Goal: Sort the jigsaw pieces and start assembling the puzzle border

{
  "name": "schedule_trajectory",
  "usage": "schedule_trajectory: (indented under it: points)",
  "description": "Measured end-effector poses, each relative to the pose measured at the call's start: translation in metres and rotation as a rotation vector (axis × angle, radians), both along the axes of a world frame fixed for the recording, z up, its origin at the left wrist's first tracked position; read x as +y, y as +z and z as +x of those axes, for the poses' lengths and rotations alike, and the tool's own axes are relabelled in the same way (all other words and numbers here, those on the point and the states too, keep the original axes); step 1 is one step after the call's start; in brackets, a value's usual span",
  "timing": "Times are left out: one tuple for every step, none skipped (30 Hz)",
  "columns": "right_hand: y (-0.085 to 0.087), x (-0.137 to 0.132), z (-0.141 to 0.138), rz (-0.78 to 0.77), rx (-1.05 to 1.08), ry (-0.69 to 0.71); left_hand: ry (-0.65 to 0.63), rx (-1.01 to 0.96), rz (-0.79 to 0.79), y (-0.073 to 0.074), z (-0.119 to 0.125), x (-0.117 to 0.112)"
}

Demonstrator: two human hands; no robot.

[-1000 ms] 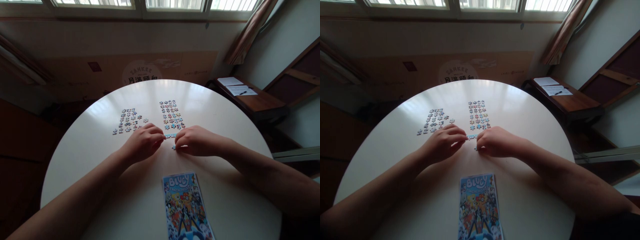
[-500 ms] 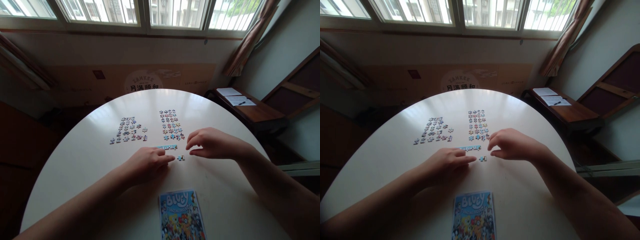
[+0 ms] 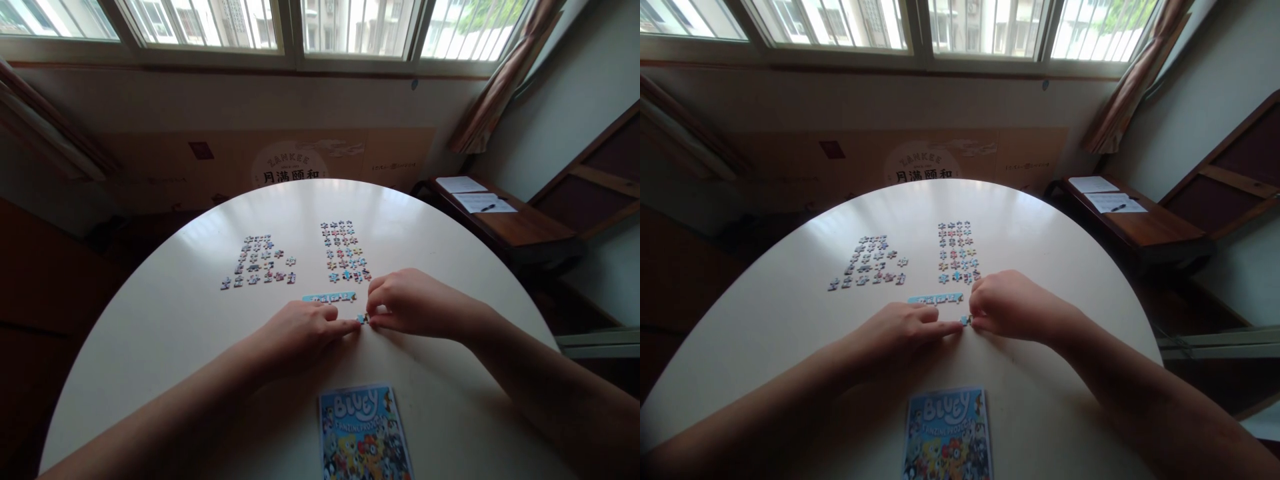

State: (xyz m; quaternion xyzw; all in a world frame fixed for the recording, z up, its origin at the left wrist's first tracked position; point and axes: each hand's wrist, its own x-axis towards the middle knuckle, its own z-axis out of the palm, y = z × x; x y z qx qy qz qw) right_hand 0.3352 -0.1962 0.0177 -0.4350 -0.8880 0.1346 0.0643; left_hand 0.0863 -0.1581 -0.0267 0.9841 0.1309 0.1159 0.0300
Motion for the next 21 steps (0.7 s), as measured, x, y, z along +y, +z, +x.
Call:
schedule_trajectory:
  points:
    - [-0.001, 0.0, -0.001, -0.005, 0.003, -0.006, -0.001, 0.0, 0.001, 0.0, 0.0, 0.0]
    - [-0.001, 0.0, -0.001, -0.01, 0.007, -0.011, -0.001, -0.001, 0.003, 0.0, 0.0, 0.0]
    - [-0.002, 0.001, -0.001, -0.015, 0.012, -0.015, 0.001, 0.001, 0.006, 0.0, 0.0, -0.001]
    - [-0.002, 0.001, -0.001, -0.02, 0.017, -0.017, 0.005, 0.007, 0.01, 0.0, 0.0, -0.001]
    - [-0.002, 0.001, -0.001, -0.026, 0.021, -0.017, 0.01, 0.014, 0.016, 0.0, 0.0, -0.001]
    - [-0.002, 0.001, -0.001, -0.033, 0.022, -0.018, 0.014, 0.022, 0.022, 0.0, 0.0, -0.001]
    - [-0.002, 0.001, -0.001, -0.04, 0.023, -0.018, 0.018, 0.029, 0.027, 0.0, 0.0, -0.002]
    - [-0.002, 0.001, -0.001, -0.046, 0.024, -0.018, 0.024, 0.035, 0.028, 0.0, 0.0, -0.002]
    - [-0.002, 0.001, -0.001, -0.052, 0.025, -0.02, 0.03, 0.039, 0.026, 0.001, 0.0, -0.002]
    - [-0.002, 0.001, -0.002, -0.056, 0.026, -0.022, 0.037, 0.043, 0.023, 0.001, 0.0, -0.003]
    - [-0.002, 0.001, -0.002, -0.056, 0.03, -0.025, 0.048, 0.043, 0.02, 0.001, -0.001, -0.003]
    - [-0.003, 0.001, -0.002, -0.053, 0.035, -0.03, 0.062, 0.045, 0.018, 0.002, -0.001, -0.003]
    - [-0.003, 0.001, -0.003, -0.047, 0.042, -0.035, 0.078, 0.047, 0.018, 0.002, -0.001, -0.004]
    - [-0.004, 0.001, -0.004, -0.041, 0.048, -0.045, 0.094, 0.049, 0.02, 0.002, -0.002, -0.004]
    - [-0.005, 0.001, -0.005, -0.033, 0.053, -0.057, 0.109, 0.053, 0.022, 0.002, -0.002, -0.004]
    - [-0.006, 0.002, -0.006, -0.025, 0.056, -0.069, 0.122, 0.056, 0.025, 0.002, -0.002, -0.004]
    - [-0.007, 0.002, -0.007, -0.017, 0.056, -0.081, 0.131, 0.058, 0.028, 0.002, -0.003, -0.004]
    - [-0.008, 0.002, -0.008, -0.009, 0.055, -0.092, 0.137, 0.058, 0.032, 0.002, -0.003, -0.004]
    - [-0.01, 0.003, -0.008, -0.001, 0.055, -0.102, 0.142, 0.052, 0.038, 0.002, -0.004, -0.003]
    - [-0.011, 0.004, -0.009, 0.008, 0.054, -0.11, 0.147, 0.048, 0.044, 0.002, -0.004, -0.002]
    - [-0.013, 0.004, -0.01, 0.017, 0.055, -0.117, 0.149, 0.043, 0.049, 0.002, -0.005, 0.0]
